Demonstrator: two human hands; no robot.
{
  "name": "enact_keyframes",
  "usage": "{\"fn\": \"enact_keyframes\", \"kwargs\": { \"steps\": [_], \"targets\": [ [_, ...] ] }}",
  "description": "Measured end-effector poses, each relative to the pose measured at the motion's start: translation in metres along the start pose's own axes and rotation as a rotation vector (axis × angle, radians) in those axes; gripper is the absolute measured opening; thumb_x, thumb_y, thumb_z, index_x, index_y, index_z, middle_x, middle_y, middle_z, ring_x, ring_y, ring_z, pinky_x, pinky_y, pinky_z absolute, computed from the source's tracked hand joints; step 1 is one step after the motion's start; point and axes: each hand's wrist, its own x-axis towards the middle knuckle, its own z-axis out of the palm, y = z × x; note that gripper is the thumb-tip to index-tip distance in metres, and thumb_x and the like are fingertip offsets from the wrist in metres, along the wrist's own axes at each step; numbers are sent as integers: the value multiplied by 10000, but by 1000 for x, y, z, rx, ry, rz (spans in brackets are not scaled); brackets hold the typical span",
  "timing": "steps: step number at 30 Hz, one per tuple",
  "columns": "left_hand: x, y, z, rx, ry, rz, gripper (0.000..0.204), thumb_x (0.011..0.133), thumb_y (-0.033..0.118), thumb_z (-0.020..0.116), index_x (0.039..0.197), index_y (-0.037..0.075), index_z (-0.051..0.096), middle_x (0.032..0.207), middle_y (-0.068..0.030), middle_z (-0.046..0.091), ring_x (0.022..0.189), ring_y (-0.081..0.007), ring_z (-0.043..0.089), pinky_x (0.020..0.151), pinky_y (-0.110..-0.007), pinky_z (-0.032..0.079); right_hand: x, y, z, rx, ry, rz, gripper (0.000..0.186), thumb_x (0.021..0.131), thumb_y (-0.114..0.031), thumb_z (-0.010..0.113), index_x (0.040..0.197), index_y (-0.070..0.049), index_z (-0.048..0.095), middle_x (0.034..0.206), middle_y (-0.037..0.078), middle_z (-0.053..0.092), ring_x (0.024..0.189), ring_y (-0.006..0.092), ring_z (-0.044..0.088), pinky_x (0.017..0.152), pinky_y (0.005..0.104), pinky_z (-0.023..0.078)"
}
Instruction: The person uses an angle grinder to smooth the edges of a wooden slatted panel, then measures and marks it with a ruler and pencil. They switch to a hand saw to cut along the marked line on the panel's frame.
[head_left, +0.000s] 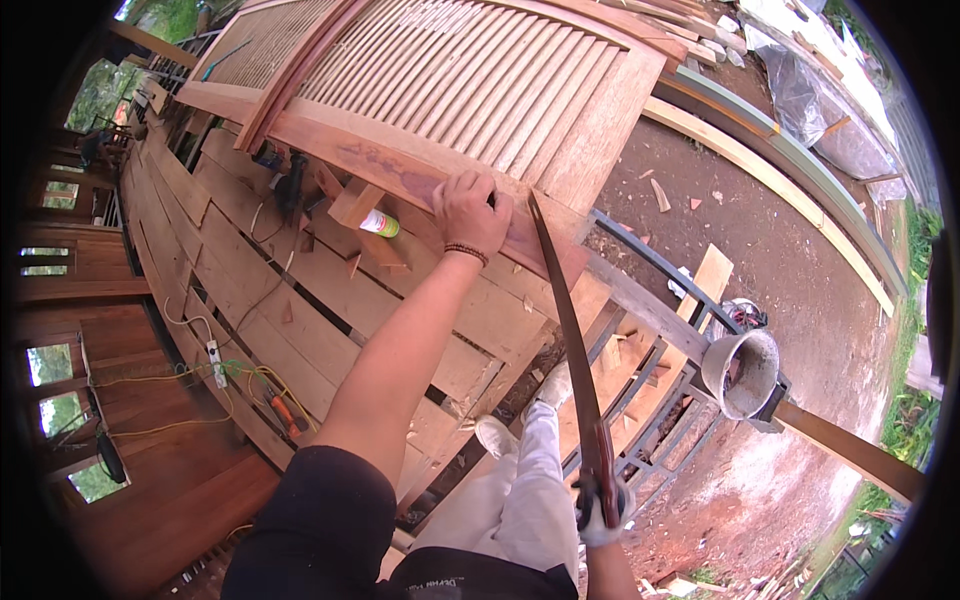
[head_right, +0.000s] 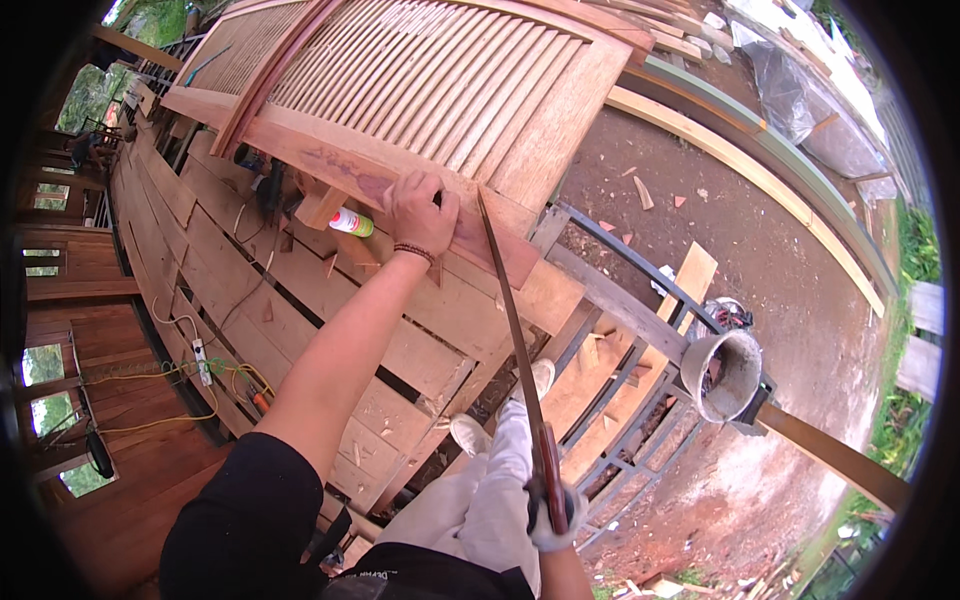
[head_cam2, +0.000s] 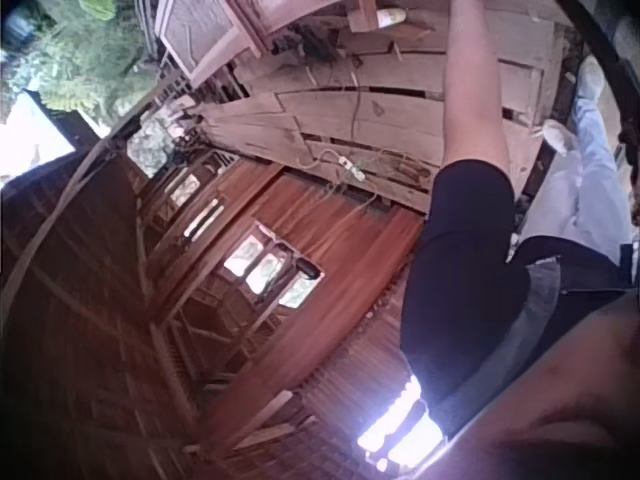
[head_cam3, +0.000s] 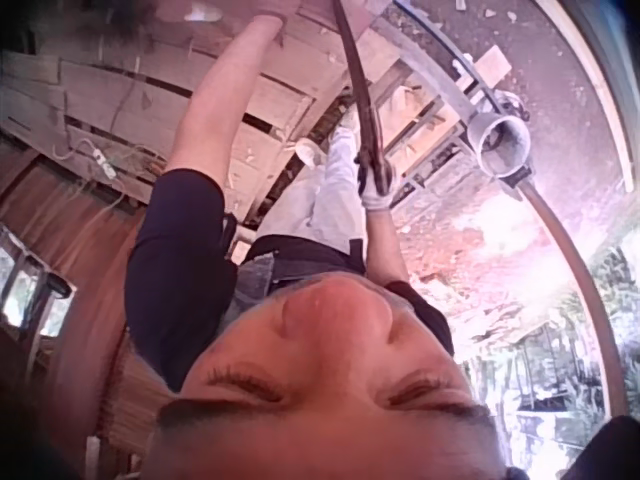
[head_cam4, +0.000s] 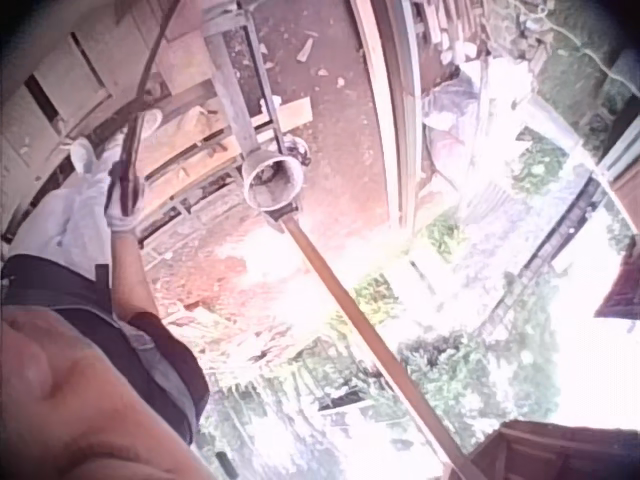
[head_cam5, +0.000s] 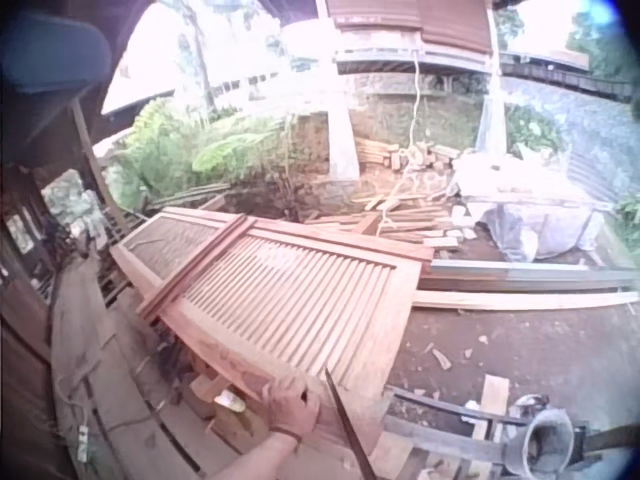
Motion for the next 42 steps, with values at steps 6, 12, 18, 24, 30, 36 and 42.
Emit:
{"fn": "enact_keyframes", "kwargs": {
  "steps": [6,12,18,24,30,36,42],
  "targets": [
    [8,22,4,-17,-24,27,116,769,212,618,750,102,586,846,-77,588,949,-287,562,885,-443,380,142,-33,75,-52,-33,-357,89,846,-34,638,926,5,646,739,87,669,661,173,639,628,299,507],
    [13,2,0,-18,45,61,134,776,228,627,745,102,589,849,-79,593,933,-292,563,867,-442,380,44,7,22,84,-41,-1,171,875,-66,625,1021,16,654,799,115,677,639,151,628,608,278,503],
    [6,20,5,-42,30,51,144,767,224,629,720,98,574,833,-75,587,917,-292,566,848,-444,380,112,1,55,30,-37,-32,165,879,-58,645,1034,-2,651,798,76,676,613,130,608,583,276,489],
    [0,-2,-2,-17,34,33,129,768,212,619,713,104,575,822,-66,585,912,-287,566,834,-447,383,77,8,44,57,-37,-50,244,858,-91,650,1086,-4,656,832,103,703,643,175,644,619,278,512],
    [2,12,2,11,-55,0,120,762,222,634,754,105,608,858,-62,599,954,-279,565,907,-438,376,63,71,22,357,-96,62,316,848,-43,608,1159,11,616,940,111,689,718,196,653,675,303,525],
    [-5,1,-1,21,-42,20,143,768,242,636,760,102,611,876,-69,603,964,-277,560,901,-440,377,76,7,45,13,-89,-162,216,845,-47,646,1049,25,638,902,106,677,784,189,661,713,302,517],
    [4,14,3,40,-35,26,128,757,230,632,757,105,602,860,-73,593,949,-281,558,880,-447,379,69,43,21,33,-101,-185,228,829,-97,668,1030,12,667,870,117,657,739,201,659,683,311,514]
  ]
}}
